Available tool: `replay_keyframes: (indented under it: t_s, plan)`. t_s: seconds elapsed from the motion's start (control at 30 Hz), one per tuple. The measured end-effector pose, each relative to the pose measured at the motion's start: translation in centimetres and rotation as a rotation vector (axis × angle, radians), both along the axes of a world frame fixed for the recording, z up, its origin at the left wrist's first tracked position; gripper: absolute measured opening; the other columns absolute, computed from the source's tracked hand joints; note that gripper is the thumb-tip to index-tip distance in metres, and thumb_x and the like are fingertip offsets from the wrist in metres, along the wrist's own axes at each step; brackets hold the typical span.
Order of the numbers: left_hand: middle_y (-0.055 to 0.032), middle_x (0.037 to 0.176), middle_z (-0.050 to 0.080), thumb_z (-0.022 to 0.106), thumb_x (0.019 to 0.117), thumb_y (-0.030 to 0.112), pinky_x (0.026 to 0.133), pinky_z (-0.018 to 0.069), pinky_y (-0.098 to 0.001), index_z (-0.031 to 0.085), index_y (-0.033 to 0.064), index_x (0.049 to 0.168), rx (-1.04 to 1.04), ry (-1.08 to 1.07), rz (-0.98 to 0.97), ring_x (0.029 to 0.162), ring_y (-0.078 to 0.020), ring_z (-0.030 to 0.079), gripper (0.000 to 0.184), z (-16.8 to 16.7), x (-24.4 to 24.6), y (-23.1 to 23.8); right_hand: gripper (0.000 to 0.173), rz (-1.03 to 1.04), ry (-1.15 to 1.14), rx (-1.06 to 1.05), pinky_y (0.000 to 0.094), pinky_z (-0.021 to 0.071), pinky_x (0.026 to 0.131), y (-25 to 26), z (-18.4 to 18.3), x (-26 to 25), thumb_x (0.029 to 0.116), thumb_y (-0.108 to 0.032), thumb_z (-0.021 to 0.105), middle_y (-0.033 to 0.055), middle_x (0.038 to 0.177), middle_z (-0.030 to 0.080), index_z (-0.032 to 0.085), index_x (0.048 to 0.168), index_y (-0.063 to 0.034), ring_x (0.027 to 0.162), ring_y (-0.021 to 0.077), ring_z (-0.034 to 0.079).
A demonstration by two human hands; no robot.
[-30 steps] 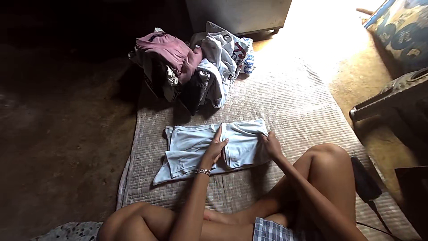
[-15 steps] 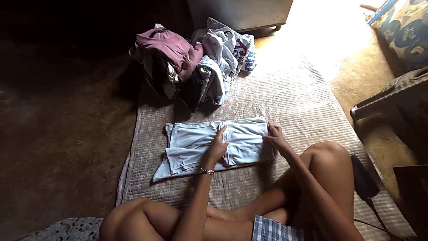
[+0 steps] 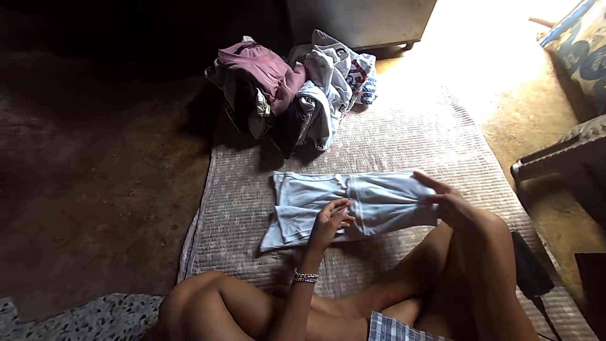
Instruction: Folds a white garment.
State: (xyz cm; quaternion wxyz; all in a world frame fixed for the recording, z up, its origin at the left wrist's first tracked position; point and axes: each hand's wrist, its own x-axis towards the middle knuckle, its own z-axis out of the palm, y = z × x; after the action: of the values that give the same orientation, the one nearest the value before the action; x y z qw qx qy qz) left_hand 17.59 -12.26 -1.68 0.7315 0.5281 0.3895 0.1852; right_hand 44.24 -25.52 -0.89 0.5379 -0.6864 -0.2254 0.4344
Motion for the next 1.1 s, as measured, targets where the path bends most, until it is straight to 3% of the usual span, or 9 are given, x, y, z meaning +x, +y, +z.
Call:
replay_keyframes:
  t_s: [0.1, 0.27, 0.4, 0.5, 0.57, 0.73, 0.9, 1.0, 1.1]
  plan:
    - [-0.0126, 0.134, 0.064, 0.027, 0.1117, 0.017, 0.093, 0.0565, -0.0338, 0.047, -0.0011, 0.141, -0.259, -0.179, 0.028, 0.108, -0.0185, 0.070, 0.040, 0.2, 0.1, 0.5, 0.074, -0.015, -0.145, 0.062, 0.0242, 0.0588, 0.075, -2.2, 3.5, 0.6, 0.0810, 0.011, 0.062, 0.0089, 0.138, 0.059, 0.047, 0.151, -0.0089, 0.094, 0.0081, 0.068]
    - [-0.0150, 0.137, 0.064, -0.014, 0.0972, 0.066, 0.091, 0.0566, -0.0461, 0.043, 0.0100, 0.152, -0.512, -0.315, 0.093, 0.118, -0.0293, 0.066, 0.097, -1.5, -0.8, 2.8, 0.048, 0.547, -0.043, 0.388, 0.0328, 0.0613, 0.090, 1.1, 8.4, -5.2, 0.1010, -0.017, 0.057, 0.0027, 0.133, 0.066, 0.051, 0.147, -0.0072, 0.105, 0.0141, 0.071]
    - [-0.0079, 0.116, 0.068, 0.026, 0.1122, 0.027, 0.086, 0.0598, -0.0358, 0.039, 0.0096, 0.147, -0.357, -0.160, 0.211, 0.101, -0.0149, 0.069, 0.040, -3.8, -3.3, 3.9, 0.035, 0.550, -0.189, 0.334, 0.0299, 0.0568, 0.097, 3.5, 7.3, -6.6, 0.1039, -0.016, 0.047, 0.0051, 0.135, 0.064, 0.064, 0.133, -0.0043, 0.113, 0.0119, 0.067]
    - [-0.0108, 0.140, 0.055, 0.045, 0.0958, -0.008, 0.093, 0.0571, -0.0336, 0.013, 0.0119, 0.161, -0.286, -0.178, 0.121, 0.112, -0.0140, 0.065, 0.076, -4.1, -4.1, 4.9, 0.033, 0.311, -0.338, 0.155, 0.0322, 0.0546, 0.095, 4.3, 3.2, -7.4, 0.1054, -0.012, 0.048, 0.0149, 0.132, 0.064, 0.061, 0.133, 0.0014, 0.113, 0.0163, 0.066]
    - [-0.0105, 0.139, 0.055, 0.045, 0.0916, -0.013, 0.093, 0.0557, -0.0284, 0.017, 0.0060, 0.159, -0.163, -0.203, 0.141, 0.110, -0.0099, 0.065, 0.076, -3.6, -4.4, 5.3, 0.037, 0.271, -0.471, 0.043, 0.0389, 0.0520, 0.098, 4.0, 0.1, -8.2, 0.1040, -0.010, 0.050, 0.0237, 0.138, 0.059, 0.058, 0.137, 0.0034, 0.121, 0.0281, 0.063]
    - [-0.0165, 0.138, 0.055, 0.046, 0.0922, -0.014, 0.091, 0.0563, -0.0340, 0.027, 0.0033, 0.156, -0.126, 0.056, 0.140, 0.110, -0.0167, 0.064, 0.069, -3.6, -6.2, 6.6, 0.061, 0.265, -0.427, -0.402, 0.0504, 0.0434, 0.108, 4.4, -3.9, -10.0, 0.1037, -0.025, 0.059, 0.0357, 0.144, 0.045, 0.038, 0.149, 0.0106, 0.128, 0.0445, 0.053]
    - [-0.0279, 0.130, 0.062, 0.059, 0.0951, -0.003, 0.094, 0.0519, -0.0474, 0.050, -0.0075, 0.140, 0.321, 0.541, 0.377, 0.113, -0.0339, 0.064, 0.047, -1.0, -5.5, 4.7, 0.048, 0.119, -0.218, -0.455, 0.0564, 0.0428, 0.104, 7.1, -5.1, -9.9, 0.0968, -0.028, 0.071, 0.0319, 0.129, 0.056, 0.060, 0.123, 0.0112, 0.123, 0.0427, 0.054]
    - [-0.0236, 0.138, 0.058, 0.042, 0.1069, 0.008, 0.100, 0.0473, -0.0426, 0.050, -0.0064, 0.141, 0.241, 0.286, 0.500, 0.124, -0.0283, 0.058, 0.037, 0.0, -4.4, 3.7, 0.017, 0.067, -0.066, -0.233, 0.0337, 0.0518, 0.075, 8.1, -2.9, -11.3, 0.0957, -0.013, 0.069, 0.0091, 0.086, 0.065, 0.066, 0.098, 0.0029, 0.077, 0.0136, 0.062]
    - [-0.0142, 0.162, 0.036, 0.013, 0.1129, 0.035, 0.115, 0.0363, -0.0393, 0.030, 0.0036, 0.158, -0.132, -0.070, 0.495, 0.144, -0.0212, 0.041, 0.057, 1.5, -3.2, 2.7, 0.023, 0.319, 0.019, 0.143, 0.0307, 0.0541, 0.089, 8.6, 1.6, -15.4, 0.0919, 0.000, 0.066, 0.0139, 0.108, 0.067, 0.064, 0.112, 0.0093, 0.098, 0.0124, 0.065]
